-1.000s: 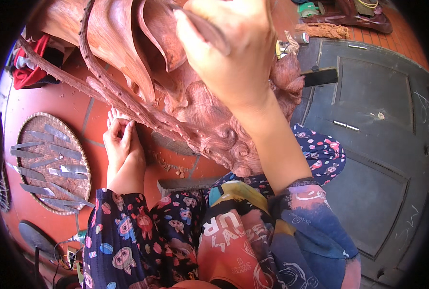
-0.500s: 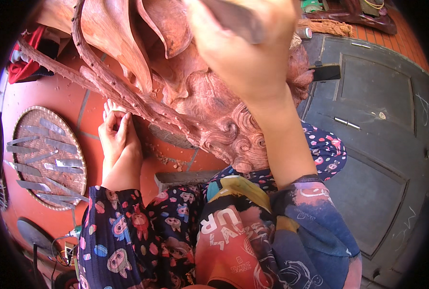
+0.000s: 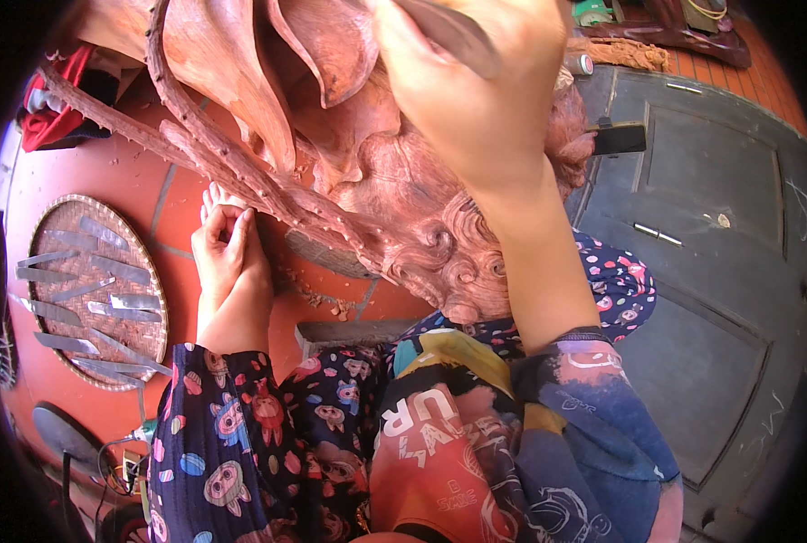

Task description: The person carves a large wooden sculpture using various hand tools, including chisels and a sanding block. They refine details on the surface, remove wood shavings, and smooth sections of the piece.

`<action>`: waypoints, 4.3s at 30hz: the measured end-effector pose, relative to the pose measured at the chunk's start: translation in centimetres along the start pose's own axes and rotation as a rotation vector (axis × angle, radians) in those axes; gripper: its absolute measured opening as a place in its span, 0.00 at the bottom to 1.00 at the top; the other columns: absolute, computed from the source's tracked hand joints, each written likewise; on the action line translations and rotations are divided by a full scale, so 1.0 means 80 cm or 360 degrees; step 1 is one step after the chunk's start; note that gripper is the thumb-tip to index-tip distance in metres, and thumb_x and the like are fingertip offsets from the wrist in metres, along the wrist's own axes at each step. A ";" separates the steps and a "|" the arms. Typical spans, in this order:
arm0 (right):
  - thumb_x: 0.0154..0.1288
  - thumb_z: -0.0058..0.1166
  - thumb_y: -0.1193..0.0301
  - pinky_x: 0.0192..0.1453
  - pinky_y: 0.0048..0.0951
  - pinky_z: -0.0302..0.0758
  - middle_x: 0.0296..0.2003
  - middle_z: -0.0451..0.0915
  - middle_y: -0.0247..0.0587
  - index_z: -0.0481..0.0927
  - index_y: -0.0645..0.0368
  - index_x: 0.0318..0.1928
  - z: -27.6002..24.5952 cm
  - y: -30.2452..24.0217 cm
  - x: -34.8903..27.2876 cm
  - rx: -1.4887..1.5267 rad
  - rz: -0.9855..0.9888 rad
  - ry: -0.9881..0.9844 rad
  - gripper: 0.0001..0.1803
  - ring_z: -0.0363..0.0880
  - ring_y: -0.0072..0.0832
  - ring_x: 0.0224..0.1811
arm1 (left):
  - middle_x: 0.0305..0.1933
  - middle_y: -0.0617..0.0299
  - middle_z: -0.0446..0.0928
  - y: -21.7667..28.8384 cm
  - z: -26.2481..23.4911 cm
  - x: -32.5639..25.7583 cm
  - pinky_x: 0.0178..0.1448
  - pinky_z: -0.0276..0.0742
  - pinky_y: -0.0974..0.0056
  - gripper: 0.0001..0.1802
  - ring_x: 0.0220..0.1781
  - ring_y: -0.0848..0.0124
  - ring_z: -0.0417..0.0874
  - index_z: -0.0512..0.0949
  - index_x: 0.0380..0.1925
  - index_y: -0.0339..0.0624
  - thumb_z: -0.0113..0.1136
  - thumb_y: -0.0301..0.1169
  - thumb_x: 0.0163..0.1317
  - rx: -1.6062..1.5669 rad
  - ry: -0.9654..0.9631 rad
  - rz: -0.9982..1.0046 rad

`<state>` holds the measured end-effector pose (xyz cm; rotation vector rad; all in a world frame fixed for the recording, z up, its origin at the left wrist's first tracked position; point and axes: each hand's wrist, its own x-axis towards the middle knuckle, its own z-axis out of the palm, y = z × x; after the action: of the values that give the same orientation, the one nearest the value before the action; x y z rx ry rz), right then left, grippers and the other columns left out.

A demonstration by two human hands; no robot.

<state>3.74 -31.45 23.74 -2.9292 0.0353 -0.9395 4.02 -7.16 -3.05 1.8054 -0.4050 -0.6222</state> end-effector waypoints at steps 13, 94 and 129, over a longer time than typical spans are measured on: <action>0.51 0.68 0.79 0.51 0.34 0.76 0.43 0.77 0.53 0.84 0.66 0.30 -0.027 0.030 0.052 0.0023 -0.0489 -0.0547 0.06 0.81 0.40 0.47 | 0.24 0.53 0.77 0.002 -0.004 0.000 0.36 0.74 0.63 0.09 0.24 0.66 0.74 0.80 0.30 0.38 0.70 0.31 0.59 0.0043 0.0058 0.0076; 0.44 0.73 0.78 0.34 0.29 0.73 0.38 0.76 0.46 0.81 0.62 0.28 -0.036 0.030 0.096 0.0239 -0.0481 -0.0891 0.11 0.75 0.31 0.33 | 0.22 0.53 0.76 0.015 -0.003 0.004 0.40 0.76 0.60 0.07 0.25 0.59 0.78 0.80 0.28 0.40 0.68 0.31 0.59 0.0108 0.0067 0.0108; 0.48 0.72 0.75 0.41 0.31 0.76 0.42 0.74 0.48 0.84 0.60 0.30 -0.031 0.029 0.098 -0.0025 -0.0570 -0.0882 0.09 0.80 0.37 0.42 | 0.21 0.53 0.78 0.014 -0.005 0.004 0.39 0.77 0.60 0.07 0.24 0.59 0.80 0.81 0.28 0.43 0.68 0.33 0.59 0.0112 0.0063 0.0082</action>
<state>8.69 -34.25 30.13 -3.1509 -0.5211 -0.1131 4.58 -7.39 -1.97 1.8650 -0.4503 -0.5414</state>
